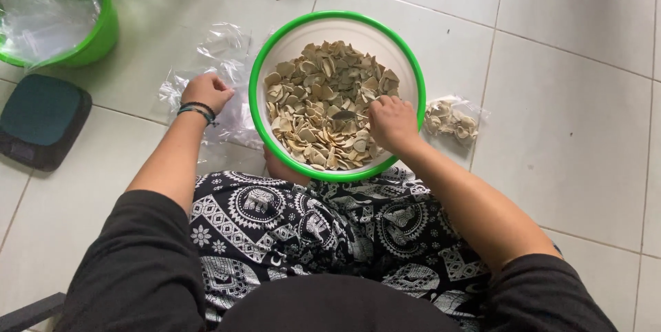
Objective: Manually packing dried food pieces from a large bowl into small plastic bags, occasionally using a spoon and a digital scale.
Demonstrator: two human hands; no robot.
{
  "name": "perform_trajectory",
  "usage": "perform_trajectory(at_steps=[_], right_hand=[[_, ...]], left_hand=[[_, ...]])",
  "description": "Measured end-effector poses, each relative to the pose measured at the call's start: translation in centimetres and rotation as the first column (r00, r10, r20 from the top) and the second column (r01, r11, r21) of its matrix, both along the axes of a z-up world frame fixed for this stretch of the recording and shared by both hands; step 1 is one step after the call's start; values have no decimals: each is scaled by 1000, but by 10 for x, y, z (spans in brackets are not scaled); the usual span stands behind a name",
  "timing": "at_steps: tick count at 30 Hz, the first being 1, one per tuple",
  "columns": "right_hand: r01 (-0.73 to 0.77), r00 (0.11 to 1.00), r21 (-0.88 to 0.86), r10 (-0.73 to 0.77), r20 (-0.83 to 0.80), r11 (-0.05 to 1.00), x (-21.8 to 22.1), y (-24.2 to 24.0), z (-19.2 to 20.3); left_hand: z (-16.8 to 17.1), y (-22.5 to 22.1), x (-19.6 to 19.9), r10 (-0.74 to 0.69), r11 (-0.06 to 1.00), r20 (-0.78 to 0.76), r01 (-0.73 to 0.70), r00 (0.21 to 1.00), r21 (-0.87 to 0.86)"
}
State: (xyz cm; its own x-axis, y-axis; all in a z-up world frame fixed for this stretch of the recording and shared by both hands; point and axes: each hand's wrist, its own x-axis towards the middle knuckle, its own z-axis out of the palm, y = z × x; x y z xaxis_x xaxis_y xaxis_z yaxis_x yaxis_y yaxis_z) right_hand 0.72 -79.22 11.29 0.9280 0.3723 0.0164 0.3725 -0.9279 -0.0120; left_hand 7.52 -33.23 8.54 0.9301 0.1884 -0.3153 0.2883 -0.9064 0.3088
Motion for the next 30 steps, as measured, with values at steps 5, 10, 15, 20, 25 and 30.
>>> perform_trajectory(at_steps=[5, 10, 15, 20, 25, 30], right_hand=[[143, 979, 45, -135, -155, 989, 8, -13, 42], [368, 887, 146, -299, -350, 918, 6, -19, 126], [464, 821, 376, -229, -523, 802, -21, -18, 215], [353, 917, 560, -158, -367, 750, -58, -28, 262], [197, 978, 467, -140, -156, 862, -73, -36, 241], [54, 992, 239, -79, 95, 969, -68, -15, 203]], left_hand=[[100, -3, -37, 174, 770, 368, 107, 913, -629], [197, -46, -67, 188, 723, 553, 266, 812, -637], [246, -104, -85, 121, 748, 660, 369, 742, -551], [250, -154, -94, -184, 639, 791, 682, 584, -355], [200, -182, -95, -160, 649, 730, 628, 664, -429], [188, -196, -102, -250, 674, 790, 686, 560, -273]])
